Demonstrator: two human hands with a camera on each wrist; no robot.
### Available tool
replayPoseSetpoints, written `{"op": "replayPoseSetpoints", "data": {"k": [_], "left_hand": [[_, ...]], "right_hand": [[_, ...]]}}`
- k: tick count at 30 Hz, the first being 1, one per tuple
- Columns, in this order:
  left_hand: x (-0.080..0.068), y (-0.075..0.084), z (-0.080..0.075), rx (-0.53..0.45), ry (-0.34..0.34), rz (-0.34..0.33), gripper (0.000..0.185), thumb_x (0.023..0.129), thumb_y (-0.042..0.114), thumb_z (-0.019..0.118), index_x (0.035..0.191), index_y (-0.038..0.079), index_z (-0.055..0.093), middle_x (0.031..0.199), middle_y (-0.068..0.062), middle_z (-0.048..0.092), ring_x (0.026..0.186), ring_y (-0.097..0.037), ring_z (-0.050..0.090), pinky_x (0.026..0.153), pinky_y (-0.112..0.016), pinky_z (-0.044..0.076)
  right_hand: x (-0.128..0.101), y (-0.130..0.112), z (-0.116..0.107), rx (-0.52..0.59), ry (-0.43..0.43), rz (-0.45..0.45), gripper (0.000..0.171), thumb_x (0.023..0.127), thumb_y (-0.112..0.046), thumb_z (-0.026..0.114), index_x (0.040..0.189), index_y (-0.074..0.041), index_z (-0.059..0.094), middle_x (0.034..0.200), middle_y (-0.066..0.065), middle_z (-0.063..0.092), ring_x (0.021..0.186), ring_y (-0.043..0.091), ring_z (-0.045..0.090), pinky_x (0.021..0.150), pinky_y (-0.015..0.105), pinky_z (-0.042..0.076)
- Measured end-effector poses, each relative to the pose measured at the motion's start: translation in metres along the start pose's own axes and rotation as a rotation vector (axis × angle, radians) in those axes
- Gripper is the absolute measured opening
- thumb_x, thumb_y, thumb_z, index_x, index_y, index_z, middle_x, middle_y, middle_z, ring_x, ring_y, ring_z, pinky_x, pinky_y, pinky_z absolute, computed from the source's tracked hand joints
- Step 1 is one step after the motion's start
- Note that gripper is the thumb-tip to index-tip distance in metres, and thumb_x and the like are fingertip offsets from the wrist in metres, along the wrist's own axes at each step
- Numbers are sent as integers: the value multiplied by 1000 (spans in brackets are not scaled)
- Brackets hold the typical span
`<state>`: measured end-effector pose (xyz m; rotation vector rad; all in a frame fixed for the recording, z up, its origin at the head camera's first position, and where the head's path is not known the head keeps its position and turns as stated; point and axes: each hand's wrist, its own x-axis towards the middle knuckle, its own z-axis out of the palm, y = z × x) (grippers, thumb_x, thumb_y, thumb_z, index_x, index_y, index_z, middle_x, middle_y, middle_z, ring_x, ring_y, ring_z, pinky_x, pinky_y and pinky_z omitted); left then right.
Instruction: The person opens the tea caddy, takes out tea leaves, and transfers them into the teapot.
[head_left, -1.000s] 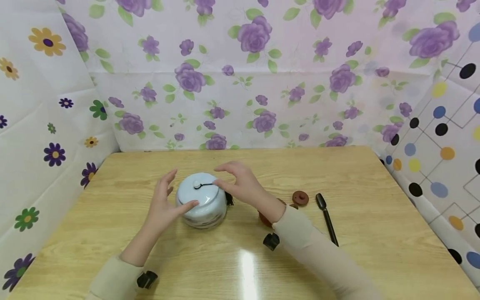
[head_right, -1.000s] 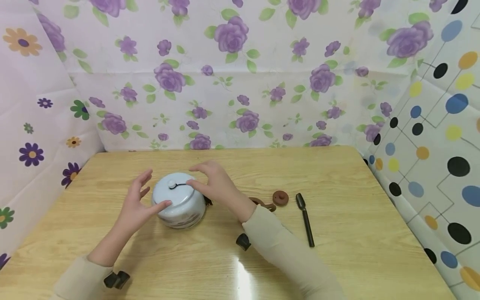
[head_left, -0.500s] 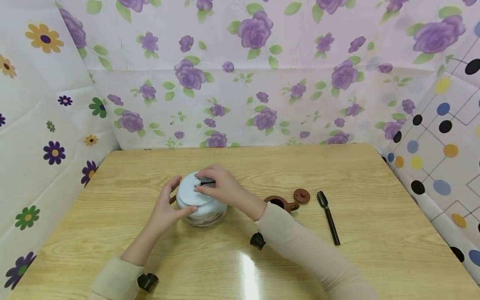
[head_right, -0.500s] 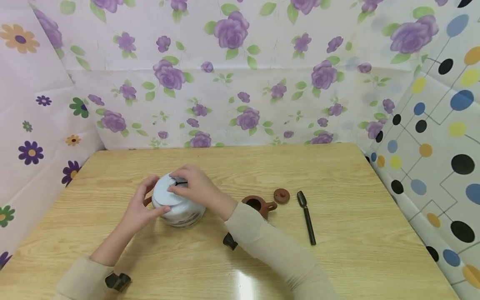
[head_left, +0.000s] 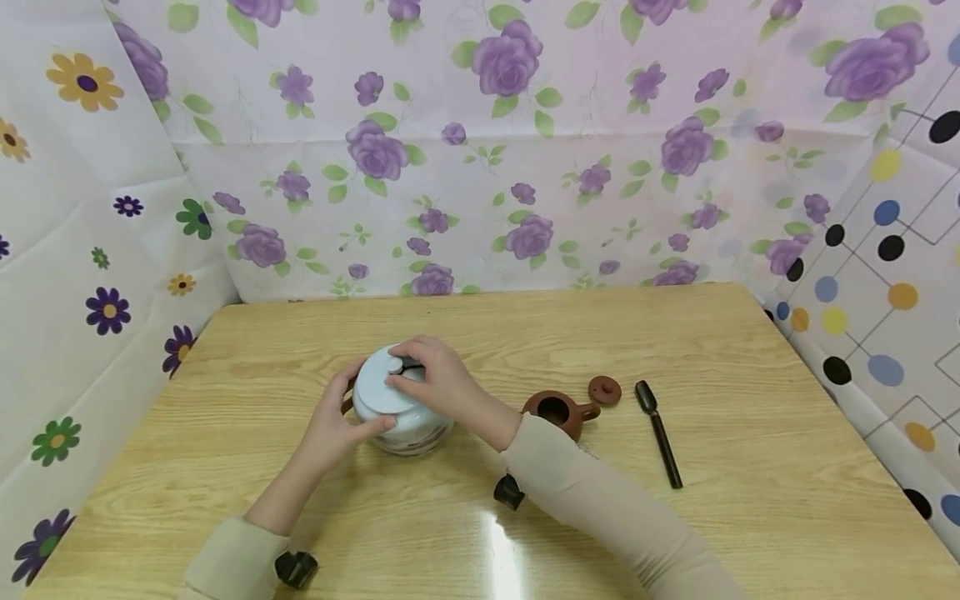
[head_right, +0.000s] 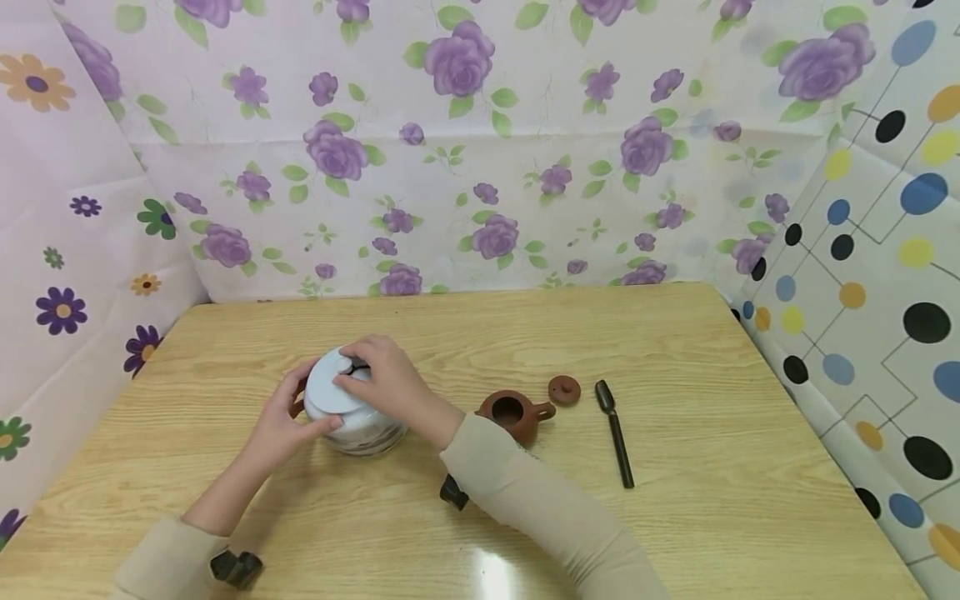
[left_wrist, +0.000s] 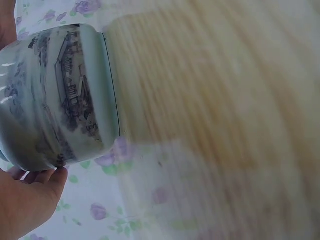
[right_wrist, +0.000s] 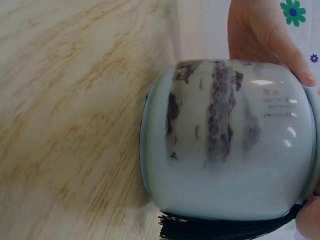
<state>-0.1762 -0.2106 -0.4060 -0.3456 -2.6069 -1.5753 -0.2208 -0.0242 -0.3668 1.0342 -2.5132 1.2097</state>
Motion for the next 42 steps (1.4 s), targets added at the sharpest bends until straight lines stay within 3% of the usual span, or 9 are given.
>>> {"op": "replayPoseSetpoints", "data": {"k": [10, 14, 21, 30, 42], "left_hand": [[-1, -5, 0, 17, 5, 14, 91, 73, 18, 78, 144, 4, 23, 143, -18, 30, 127, -31, 32, 103, -59, 32], [-2, -6, 0, 11, 7, 10, 92, 72, 16, 78, 145, 4, 23, 143, -18, 29, 127, -31, 32, 104, -59, 32], [-1, -5, -1, 14, 6, -4, 93, 72, 17, 78, 145, 5, 22, 144, -17, 28, 128, -31, 32, 104, -59, 32], [-2, -3, 0, 15, 11, -21, 93, 72, 19, 78, 146, 9, 22, 145, -16, 28, 129, -30, 32, 105, -56, 34], [-2, 1, 0, 41, 9, -26, 95, 71, 21, 79, 146, 10, 23, 147, -15, 27, 132, -31, 31, 104, -54, 36]], "right_hand": [[-1, -1, 10, 50, 94, 83, 30, 83, -25, 68, 107, -6, 67, 113, 8, 65, 111, 21, 57, 96, 32, 48], [-2, -3, 12, 49, 130, 68, 28, 83, -23, 68, 104, -5, 68, 110, 9, 66, 109, 22, 58, 95, 32, 48], [-4, -5, 16, 11, 172, 18, 22, 86, -21, 65, 99, -3, 67, 110, 11, 66, 110, 24, 57, 94, 32, 49], [-4, 4, 22, -82, 283, -119, 21, 82, -21, 68, 95, -5, 67, 100, 8, 69, 99, 20, 62, 86, 28, 52], [-4, 13, 25, -45, 353, -224, 19, 80, -17, 71, 93, -4, 68, 95, 8, 70, 95, 20, 63, 89, 28, 50]]}}
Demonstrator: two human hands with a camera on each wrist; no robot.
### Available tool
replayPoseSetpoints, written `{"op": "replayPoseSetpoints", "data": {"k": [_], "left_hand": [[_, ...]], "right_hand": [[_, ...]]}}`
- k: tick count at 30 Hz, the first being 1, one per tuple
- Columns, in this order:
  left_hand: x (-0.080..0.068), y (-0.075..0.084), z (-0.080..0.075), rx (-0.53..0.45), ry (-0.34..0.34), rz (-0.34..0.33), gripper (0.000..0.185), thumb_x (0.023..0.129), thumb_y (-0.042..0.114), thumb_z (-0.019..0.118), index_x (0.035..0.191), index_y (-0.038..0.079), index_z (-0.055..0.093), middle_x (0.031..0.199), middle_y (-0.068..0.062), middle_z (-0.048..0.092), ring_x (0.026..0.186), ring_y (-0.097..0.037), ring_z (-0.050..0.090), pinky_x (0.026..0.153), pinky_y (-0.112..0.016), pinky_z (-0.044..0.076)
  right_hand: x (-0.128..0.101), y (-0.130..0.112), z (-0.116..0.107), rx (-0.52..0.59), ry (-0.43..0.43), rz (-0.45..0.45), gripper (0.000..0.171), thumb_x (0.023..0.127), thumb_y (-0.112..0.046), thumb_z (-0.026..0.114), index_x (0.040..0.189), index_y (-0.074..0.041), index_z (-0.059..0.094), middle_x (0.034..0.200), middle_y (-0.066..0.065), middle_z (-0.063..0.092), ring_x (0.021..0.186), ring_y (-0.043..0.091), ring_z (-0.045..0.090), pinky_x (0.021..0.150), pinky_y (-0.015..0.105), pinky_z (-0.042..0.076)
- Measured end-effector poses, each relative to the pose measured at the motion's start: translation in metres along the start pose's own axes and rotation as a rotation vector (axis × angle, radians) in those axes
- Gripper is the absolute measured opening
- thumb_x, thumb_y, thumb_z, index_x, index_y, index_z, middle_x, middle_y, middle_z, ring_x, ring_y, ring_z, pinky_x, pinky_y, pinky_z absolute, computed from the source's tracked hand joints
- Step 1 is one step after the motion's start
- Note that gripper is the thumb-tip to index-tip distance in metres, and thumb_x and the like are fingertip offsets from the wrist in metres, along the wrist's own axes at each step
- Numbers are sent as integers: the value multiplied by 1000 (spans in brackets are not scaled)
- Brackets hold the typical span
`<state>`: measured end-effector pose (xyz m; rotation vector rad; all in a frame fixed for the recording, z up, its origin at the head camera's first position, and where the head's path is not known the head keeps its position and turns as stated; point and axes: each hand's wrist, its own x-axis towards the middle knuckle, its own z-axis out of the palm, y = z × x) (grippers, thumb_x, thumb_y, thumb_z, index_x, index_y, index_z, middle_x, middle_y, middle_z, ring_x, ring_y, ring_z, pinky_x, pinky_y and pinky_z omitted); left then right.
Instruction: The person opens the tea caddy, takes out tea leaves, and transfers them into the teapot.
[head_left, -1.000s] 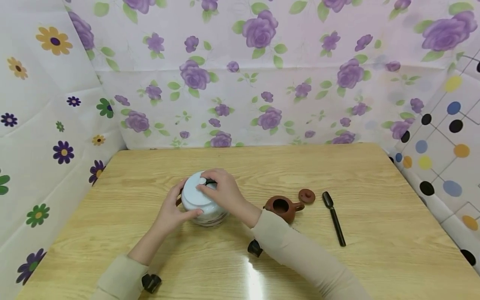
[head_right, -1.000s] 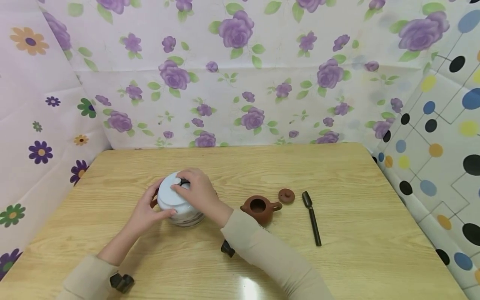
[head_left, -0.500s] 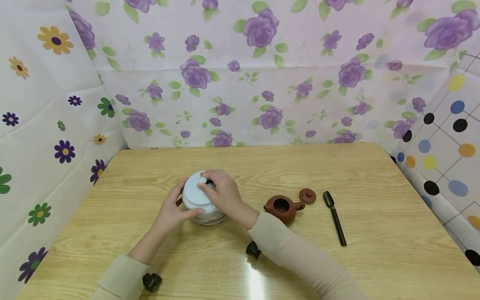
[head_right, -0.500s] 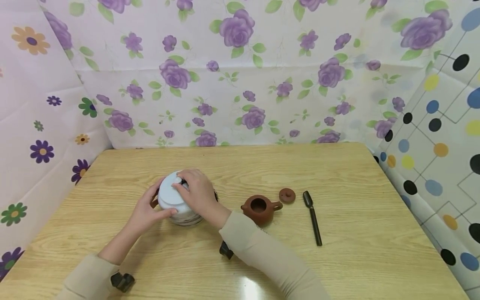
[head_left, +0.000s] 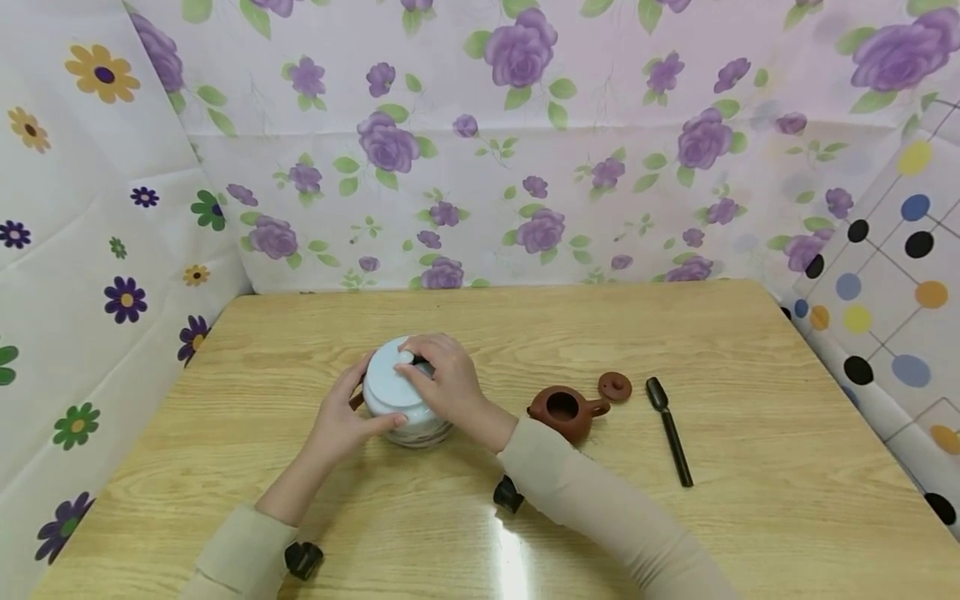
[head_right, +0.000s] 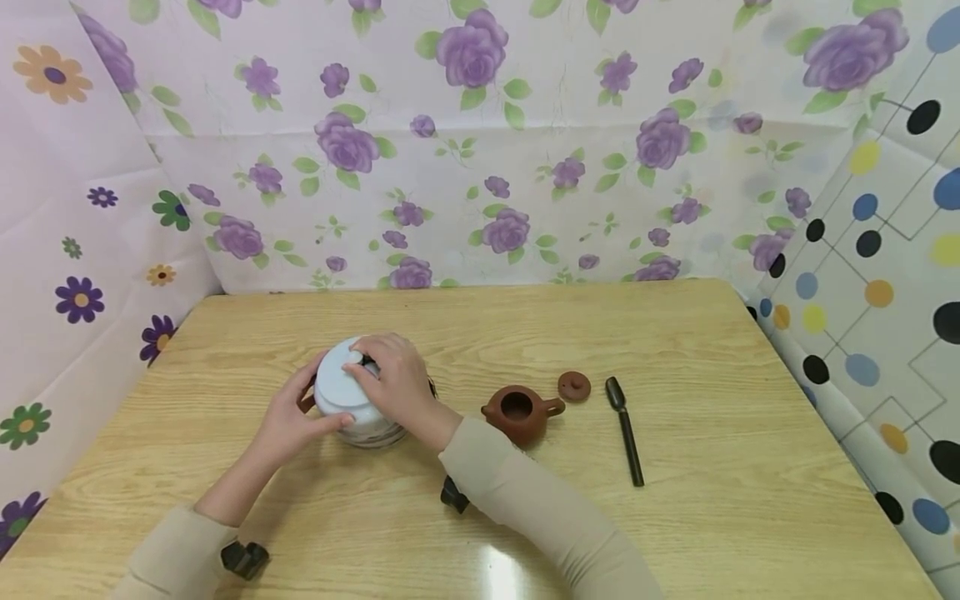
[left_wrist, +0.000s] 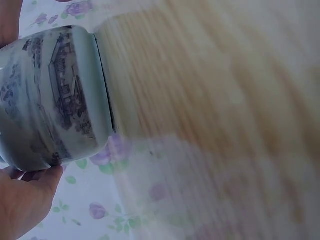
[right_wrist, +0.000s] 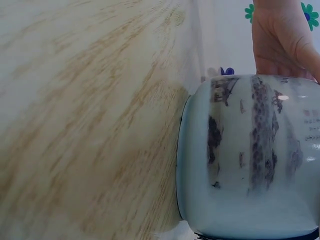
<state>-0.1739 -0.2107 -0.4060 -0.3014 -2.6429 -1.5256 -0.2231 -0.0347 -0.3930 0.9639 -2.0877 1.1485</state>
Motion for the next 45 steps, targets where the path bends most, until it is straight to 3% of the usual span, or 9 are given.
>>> {"op": "replayPoseSetpoints", "data": {"k": [7, 19, 40, 45], "left_hand": [[1, -2, 0, -7, -14, 4, 93, 72, 21, 79, 146, 9, 23, 148, -15, 25, 134, -32, 29, 105, -53, 35], [2, 0, 1, -40, -38, -44, 94, 73, 24, 78, 147, 10, 22, 151, -13, 21, 138, -32, 22, 108, -53, 31], [4, 0, -4, -32, -36, -7, 91, 73, 21, 78, 146, 10, 25, 150, -14, 23, 137, -32, 24, 106, -56, 31], [4, -2, -3, -37, -30, -8, 89, 74, 21, 78, 145, 10, 26, 149, -14, 25, 136, -32, 26, 107, -54, 31]], "right_hand": [[0, 2, 0, 4, -5, -20, 18, 80, -17, 71, 93, -4, 69, 95, 8, 71, 94, 19, 64, 89, 30, 49], [-6, 5, 2, 27, 45, -57, 18, 80, -15, 71, 93, -3, 70, 95, 8, 71, 95, 20, 64, 91, 31, 49], [-1, 5, 3, 93, 81, -84, 20, 80, -13, 71, 95, -2, 68, 98, 10, 69, 99, 22, 62, 95, 29, 46], [0, 5, 1, 120, 52, -40, 22, 80, -14, 71, 98, -2, 69, 101, 10, 69, 103, 21, 61, 98, 27, 45]]}}
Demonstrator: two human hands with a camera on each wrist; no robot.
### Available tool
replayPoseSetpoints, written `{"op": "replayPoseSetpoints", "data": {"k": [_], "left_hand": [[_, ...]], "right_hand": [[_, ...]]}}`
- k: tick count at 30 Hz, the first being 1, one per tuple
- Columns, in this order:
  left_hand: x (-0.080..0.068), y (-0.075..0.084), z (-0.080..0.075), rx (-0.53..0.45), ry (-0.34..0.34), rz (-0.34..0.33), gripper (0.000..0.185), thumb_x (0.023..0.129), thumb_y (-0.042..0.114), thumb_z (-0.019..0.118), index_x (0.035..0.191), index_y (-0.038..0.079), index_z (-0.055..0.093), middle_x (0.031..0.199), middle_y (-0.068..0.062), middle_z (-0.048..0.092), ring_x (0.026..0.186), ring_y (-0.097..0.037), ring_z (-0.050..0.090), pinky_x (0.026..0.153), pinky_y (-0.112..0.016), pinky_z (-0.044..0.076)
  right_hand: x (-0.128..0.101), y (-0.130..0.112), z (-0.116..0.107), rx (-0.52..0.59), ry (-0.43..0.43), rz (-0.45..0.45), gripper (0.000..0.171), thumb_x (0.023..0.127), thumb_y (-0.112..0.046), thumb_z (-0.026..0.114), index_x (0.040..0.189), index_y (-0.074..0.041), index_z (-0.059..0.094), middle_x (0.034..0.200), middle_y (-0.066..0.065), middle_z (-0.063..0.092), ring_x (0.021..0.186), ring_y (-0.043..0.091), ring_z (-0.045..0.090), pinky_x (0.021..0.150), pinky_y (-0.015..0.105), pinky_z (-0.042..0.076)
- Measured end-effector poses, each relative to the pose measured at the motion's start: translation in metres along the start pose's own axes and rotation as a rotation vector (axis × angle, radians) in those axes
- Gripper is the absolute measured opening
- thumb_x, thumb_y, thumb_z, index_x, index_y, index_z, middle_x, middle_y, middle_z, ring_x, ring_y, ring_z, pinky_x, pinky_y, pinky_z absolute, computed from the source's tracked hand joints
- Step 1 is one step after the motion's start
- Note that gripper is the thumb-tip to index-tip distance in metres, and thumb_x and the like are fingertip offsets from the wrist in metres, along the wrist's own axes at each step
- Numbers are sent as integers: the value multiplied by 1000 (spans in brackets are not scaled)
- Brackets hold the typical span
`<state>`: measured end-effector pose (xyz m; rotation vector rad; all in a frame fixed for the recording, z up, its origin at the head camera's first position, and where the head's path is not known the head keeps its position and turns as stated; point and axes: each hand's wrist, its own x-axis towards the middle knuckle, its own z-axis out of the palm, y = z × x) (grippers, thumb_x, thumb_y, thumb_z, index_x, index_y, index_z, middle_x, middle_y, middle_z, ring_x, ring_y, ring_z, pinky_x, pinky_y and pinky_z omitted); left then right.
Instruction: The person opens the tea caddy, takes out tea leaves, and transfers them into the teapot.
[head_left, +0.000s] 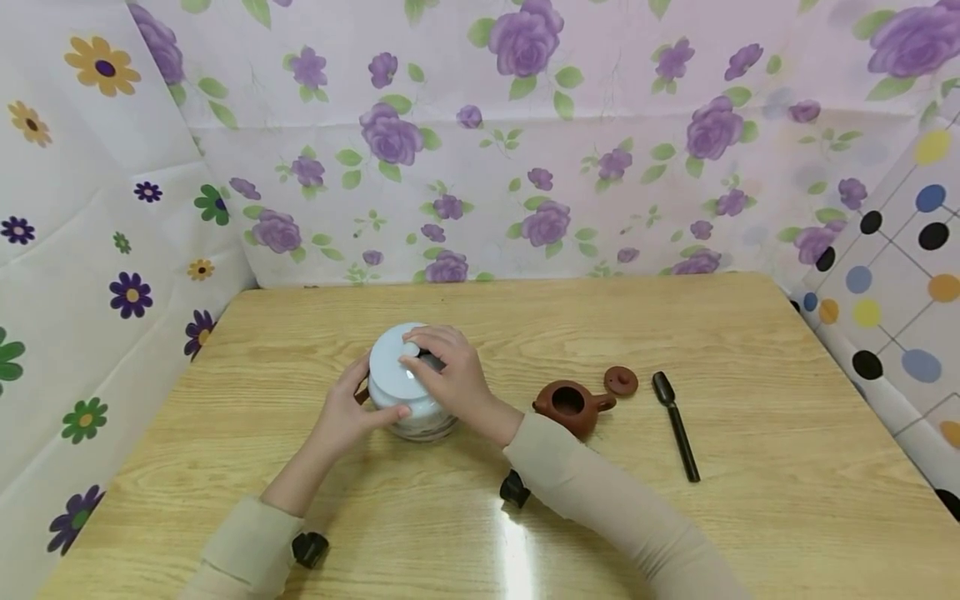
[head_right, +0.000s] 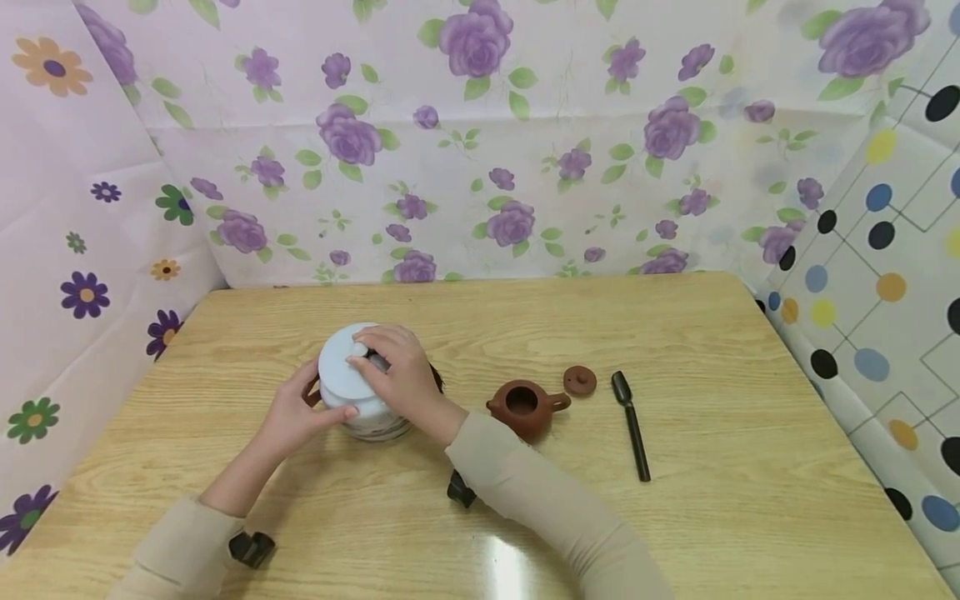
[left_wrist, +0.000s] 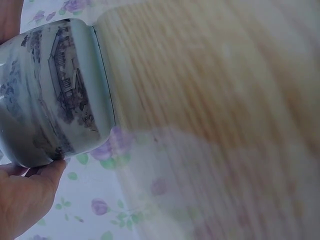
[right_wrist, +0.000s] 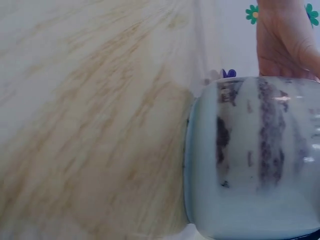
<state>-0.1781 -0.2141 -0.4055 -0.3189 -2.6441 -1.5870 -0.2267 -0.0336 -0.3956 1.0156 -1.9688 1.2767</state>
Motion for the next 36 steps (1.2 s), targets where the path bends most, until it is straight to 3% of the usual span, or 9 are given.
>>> {"op": "replayPoseSetpoints", "data": {"k": [4, 8, 12, 21, 36], "left_hand": [[0, -1, 0, -11, 3, 10, 88, 74, 19, 78, 145, 9, 27, 148, -14, 27, 135, -31, 28, 108, -53, 31], [0, -1, 0, -14, 0, 9, 89, 73, 20, 78, 145, 9, 26, 148, -14, 27, 135, -31, 28, 109, -53, 30], [0, -1, 1, -21, 0, 2, 89, 73, 20, 78, 145, 9, 26, 148, -13, 27, 135, -31, 28, 109, -53, 29], [-2, 1, 2, -14, 6, -24, 90, 73, 24, 78, 145, 10, 25, 149, -13, 25, 137, -29, 25, 109, -52, 29], [1, -2, 2, -2, 18, -20, 92, 72, 21, 79, 146, 9, 25, 151, -12, 22, 139, -30, 21, 108, -52, 31]], "right_hand": [[5, -5, -7, 49, -73, 102, 25, 79, -15, 72, 99, -2, 70, 104, 9, 69, 106, 21, 60, 97, 26, 46], [12, -10, -15, 115, -157, 262, 27, 78, -18, 73, 102, -5, 71, 108, 6, 69, 109, 19, 59, 95, 24, 48], [16, -10, -17, 169, -196, 382, 28, 78, -19, 73, 103, -6, 71, 109, 4, 68, 110, 16, 58, 94, 22, 48], [25, -11, -25, 222, -166, 477, 28, 78, -21, 73, 103, -9, 72, 109, 4, 68, 109, 14, 60, 91, 22, 50], [37, 4, -53, 155, -164, 538, 30, 79, -23, 72, 105, -9, 71, 112, 2, 67, 111, 14, 59, 88, 22, 51]]}}
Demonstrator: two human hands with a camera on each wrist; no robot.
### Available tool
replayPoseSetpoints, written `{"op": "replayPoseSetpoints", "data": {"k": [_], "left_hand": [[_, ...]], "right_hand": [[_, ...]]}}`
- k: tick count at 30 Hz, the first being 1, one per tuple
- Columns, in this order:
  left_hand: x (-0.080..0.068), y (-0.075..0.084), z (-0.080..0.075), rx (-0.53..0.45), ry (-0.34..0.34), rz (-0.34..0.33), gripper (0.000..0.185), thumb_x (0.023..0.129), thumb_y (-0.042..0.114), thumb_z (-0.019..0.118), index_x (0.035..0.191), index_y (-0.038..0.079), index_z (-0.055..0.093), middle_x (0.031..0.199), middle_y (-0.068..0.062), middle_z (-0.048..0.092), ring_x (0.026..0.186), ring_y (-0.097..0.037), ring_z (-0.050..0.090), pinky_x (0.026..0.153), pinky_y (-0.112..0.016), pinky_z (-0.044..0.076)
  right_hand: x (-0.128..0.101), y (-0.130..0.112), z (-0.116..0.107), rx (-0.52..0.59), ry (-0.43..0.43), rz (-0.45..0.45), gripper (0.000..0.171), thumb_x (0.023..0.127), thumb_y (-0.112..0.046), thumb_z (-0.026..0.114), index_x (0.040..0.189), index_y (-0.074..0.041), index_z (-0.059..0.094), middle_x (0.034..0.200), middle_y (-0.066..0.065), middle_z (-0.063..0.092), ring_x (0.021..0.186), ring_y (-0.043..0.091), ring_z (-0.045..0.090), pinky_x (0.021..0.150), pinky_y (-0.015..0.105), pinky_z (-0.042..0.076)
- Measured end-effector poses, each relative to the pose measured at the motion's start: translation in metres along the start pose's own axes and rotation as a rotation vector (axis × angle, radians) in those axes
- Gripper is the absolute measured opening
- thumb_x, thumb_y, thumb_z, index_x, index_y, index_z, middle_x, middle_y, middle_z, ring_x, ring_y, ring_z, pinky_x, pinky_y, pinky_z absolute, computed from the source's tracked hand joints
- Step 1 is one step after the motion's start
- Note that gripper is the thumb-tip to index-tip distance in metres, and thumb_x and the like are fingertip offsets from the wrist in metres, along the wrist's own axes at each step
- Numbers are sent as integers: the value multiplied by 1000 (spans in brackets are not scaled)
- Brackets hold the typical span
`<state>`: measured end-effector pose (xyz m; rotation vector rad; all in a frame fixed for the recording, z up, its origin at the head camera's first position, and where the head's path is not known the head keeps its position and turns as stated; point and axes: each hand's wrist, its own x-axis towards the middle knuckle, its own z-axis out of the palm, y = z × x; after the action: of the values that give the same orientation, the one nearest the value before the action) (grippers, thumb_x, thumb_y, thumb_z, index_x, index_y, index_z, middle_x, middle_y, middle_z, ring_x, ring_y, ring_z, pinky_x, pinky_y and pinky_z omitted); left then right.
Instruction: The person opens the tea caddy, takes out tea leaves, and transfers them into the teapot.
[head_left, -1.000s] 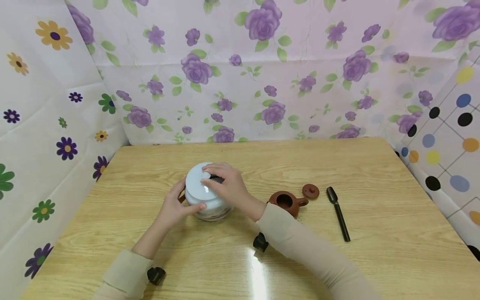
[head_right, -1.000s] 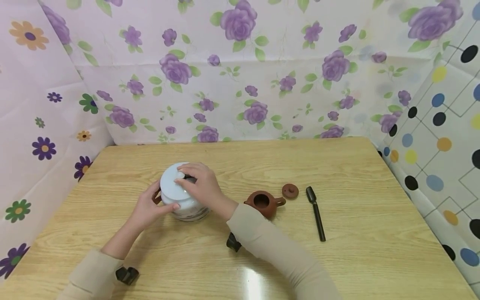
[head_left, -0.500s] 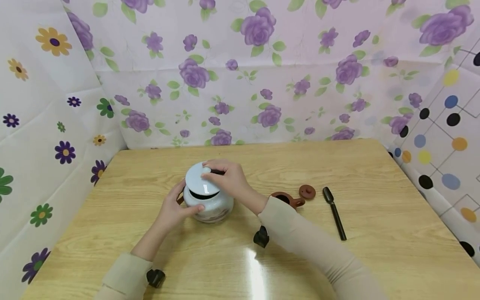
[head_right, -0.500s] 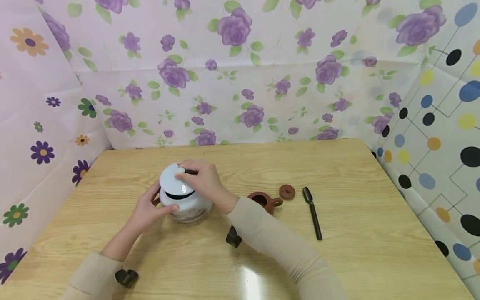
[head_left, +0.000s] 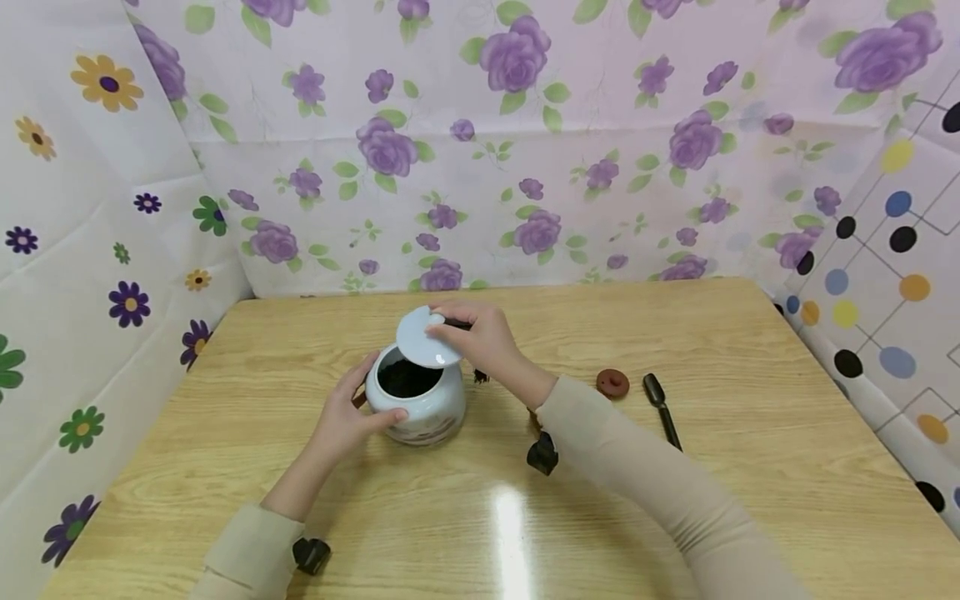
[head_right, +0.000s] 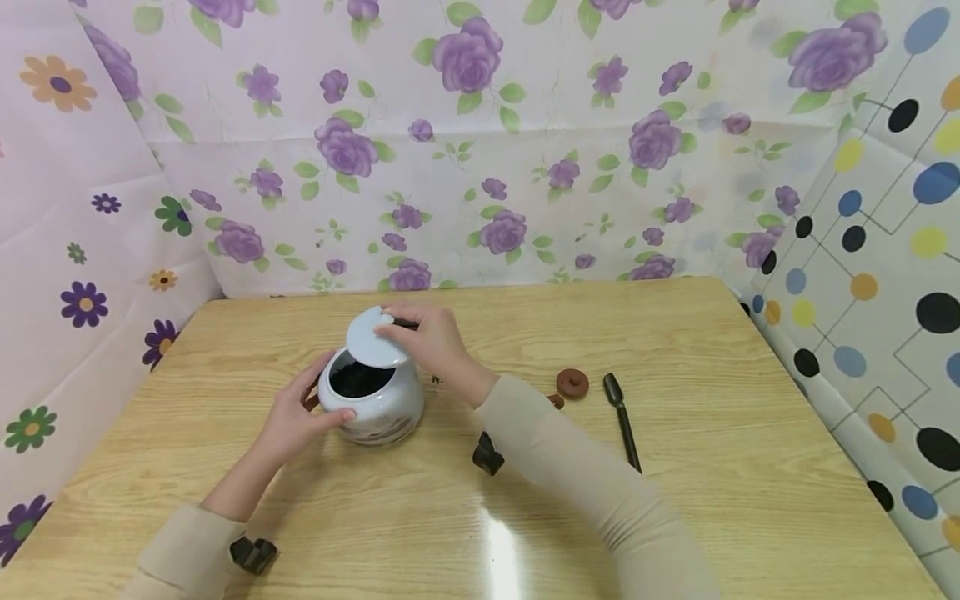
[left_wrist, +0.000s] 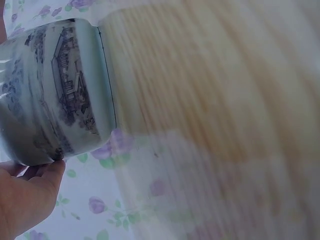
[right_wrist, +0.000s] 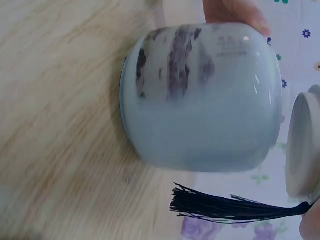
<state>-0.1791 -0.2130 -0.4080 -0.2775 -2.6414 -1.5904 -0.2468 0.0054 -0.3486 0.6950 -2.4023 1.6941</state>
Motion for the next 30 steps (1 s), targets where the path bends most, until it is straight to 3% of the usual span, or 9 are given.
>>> {"op": "replayPoseSetpoints", "data": {"k": [14, 21, 30], "left_hand": [[0, 0, 0, -11, 17, 11, 93, 69, 18, 81, 145, 8, 27, 151, -12, 23, 139, -29, 20, 108, -52, 31], [0, -3, -1, -17, 22, 21, 92, 70, 15, 80, 144, 6, 28, 150, -14, 24, 139, -30, 21, 108, -52, 31], [1, -2, 1, -23, 21, 18, 91, 70, 16, 80, 144, 6, 28, 150, -14, 24, 139, -30, 20, 109, -51, 31]], "right_hand": [[1, 27, -27, 33, 67, 141, 33, 80, -23, 72, 110, -12, 68, 116, 2, 65, 114, 14, 57, 89, 27, 52], [-2, 39, -33, -33, 101, 186, 33, 79, -19, 72, 110, -7, 68, 118, 7, 64, 118, 19, 54, 97, 31, 48], [-9, 57, -27, -95, 98, 320, 32, 76, -18, 75, 106, -9, 70, 112, 6, 67, 114, 20, 57, 93, 32, 50]]}}
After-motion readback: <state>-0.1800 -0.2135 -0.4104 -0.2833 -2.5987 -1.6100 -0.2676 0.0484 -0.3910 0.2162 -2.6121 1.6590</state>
